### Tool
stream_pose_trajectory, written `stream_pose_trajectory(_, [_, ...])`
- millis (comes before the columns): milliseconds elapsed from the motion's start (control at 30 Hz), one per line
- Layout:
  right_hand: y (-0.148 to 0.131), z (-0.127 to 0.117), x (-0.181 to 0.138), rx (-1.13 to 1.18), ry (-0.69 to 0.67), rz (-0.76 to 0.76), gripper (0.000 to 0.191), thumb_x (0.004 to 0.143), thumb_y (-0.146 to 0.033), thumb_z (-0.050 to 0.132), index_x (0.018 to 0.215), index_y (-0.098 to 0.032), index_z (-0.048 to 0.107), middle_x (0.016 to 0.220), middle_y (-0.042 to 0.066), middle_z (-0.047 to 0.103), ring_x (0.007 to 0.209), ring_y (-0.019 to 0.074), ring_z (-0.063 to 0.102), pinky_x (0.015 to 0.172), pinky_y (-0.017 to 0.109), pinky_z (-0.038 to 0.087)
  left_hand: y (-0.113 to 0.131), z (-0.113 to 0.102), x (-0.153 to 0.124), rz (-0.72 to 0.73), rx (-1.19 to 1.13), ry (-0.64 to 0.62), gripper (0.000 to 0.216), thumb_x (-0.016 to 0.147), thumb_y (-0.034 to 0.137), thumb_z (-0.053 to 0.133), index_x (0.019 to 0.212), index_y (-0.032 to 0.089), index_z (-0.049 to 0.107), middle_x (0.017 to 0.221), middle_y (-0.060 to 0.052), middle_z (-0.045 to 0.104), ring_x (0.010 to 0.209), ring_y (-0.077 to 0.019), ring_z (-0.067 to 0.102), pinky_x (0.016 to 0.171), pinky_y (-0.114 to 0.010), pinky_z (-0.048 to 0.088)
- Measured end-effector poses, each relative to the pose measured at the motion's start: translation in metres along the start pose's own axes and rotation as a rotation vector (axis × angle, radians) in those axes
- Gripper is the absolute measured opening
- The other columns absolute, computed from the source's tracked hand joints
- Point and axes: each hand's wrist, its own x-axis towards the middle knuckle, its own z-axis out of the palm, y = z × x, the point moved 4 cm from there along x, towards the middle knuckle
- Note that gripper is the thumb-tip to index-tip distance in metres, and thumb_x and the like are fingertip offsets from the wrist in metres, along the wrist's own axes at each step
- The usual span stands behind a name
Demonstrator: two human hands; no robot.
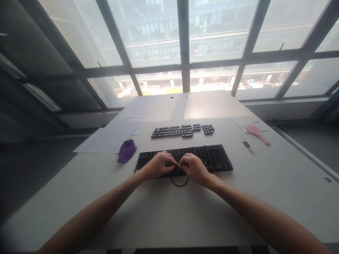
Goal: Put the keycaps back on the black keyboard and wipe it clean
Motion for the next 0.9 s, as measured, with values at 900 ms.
stream_pose_trajectory(900, [-0.0014,0.0000,-0.0029,0.004,0.016,-0.022,0.009,0.085,-0.013,0.067,0.085,-0.022,0.069,0.089,0.003,0.065,0.084,0.0184,0.062,0.074,0.030,0.049,0.0019,0.0017,0.0009,0.005,0.041,0.040,0.009,0.076,0.012,0.074,0.079,0.020,0.078,0.079,0.000,0.076,0.078,-0.0161,0.064,0.085,-0.030,0.046])
